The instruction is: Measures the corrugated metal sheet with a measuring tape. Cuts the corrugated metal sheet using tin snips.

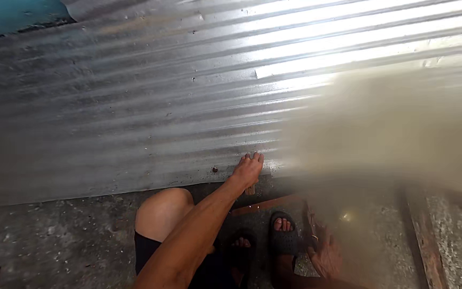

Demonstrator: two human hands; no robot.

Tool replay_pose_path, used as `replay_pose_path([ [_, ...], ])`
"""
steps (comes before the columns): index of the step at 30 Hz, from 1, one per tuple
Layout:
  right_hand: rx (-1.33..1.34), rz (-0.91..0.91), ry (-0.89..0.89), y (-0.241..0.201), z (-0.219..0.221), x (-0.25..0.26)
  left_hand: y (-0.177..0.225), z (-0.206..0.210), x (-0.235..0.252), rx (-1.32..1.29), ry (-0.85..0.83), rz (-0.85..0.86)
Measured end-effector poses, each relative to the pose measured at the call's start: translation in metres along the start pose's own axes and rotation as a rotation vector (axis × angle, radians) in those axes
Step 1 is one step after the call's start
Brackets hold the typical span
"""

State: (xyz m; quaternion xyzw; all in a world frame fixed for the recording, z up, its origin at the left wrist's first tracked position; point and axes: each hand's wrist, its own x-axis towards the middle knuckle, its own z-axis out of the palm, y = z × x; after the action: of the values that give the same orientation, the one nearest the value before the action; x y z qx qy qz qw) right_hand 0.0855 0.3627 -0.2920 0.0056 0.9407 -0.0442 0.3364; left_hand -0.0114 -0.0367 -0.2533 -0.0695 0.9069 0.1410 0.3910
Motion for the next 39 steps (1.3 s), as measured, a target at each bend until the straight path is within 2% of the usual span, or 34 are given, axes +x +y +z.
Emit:
replay_pose_path([
  [4, 0.307, 0.098, -0.4, 0.012, -0.063, -0.011, 0.0, -0.001, -0.001, -0.025, 0.007, -0.004],
  [5, 0.407, 0.093, -0.441, 0.019, -0.072, -0.011, 0.0, -0.002, 0.0, -0.022, 0.01, -0.004],
  [8, 0.715, 0.142, -0.42, 0.038, -0.101, -0.014, 0.002, -0.001, -0.001, -0.021, 0.013, -0.004],
  [12, 0.804, 0.06, -0.518, 0.039, -0.198, -0.005, 0.004, 0.0, -0.004, -0.037, 0.021, -0.015],
  [15, 1.008, 0.028, -0.565, 0.031, -0.25, 0.008, 0.006, 0.0, -0.005, -0.038, 0.013, -0.024],
  [17, 1.071, -0.005, -0.498, 0.007, -0.285, 0.005, 0.006, -0.001, -0.005, -0.05, 0.02, -0.026],
  [19, 0.979, -0.042, -0.37, -0.029, -0.317, -0.008, 0.006, -0.004, -0.006, -0.057, 0.02, -0.02],
  [21, 0.913, -0.068, -0.336, -0.07, -0.335, -0.026, 0.005, -0.005, -0.004, -0.051, 0.014, -0.014],
  [23, 0.933, -0.066, -0.376, -0.11, -0.327, -0.044, 0.005, 0.003, -0.005, -0.031, 0.05, -0.009],
  [27, 1.037, 0.047, -0.551, -0.164, -0.253, -0.063, 0.003, 0.008, -0.002, -0.03, 0.105, -0.001],
  [30, 0.973, 0.108, -0.639, -0.179, -0.196, -0.067, 0.002, 0.003, -0.005, -0.031, 0.092, 0.009],
  [33, 0.83, 0.124, -0.7, -0.189, -0.158, -0.064, 0.0, -0.002, -0.002, -0.008, 0.061, 0.026],
  [39, 0.615, 0.171, -0.694, -0.216, -0.134, -0.049, -0.003, -0.002, -0.001, -0.036, 0.078, 0.043],
])
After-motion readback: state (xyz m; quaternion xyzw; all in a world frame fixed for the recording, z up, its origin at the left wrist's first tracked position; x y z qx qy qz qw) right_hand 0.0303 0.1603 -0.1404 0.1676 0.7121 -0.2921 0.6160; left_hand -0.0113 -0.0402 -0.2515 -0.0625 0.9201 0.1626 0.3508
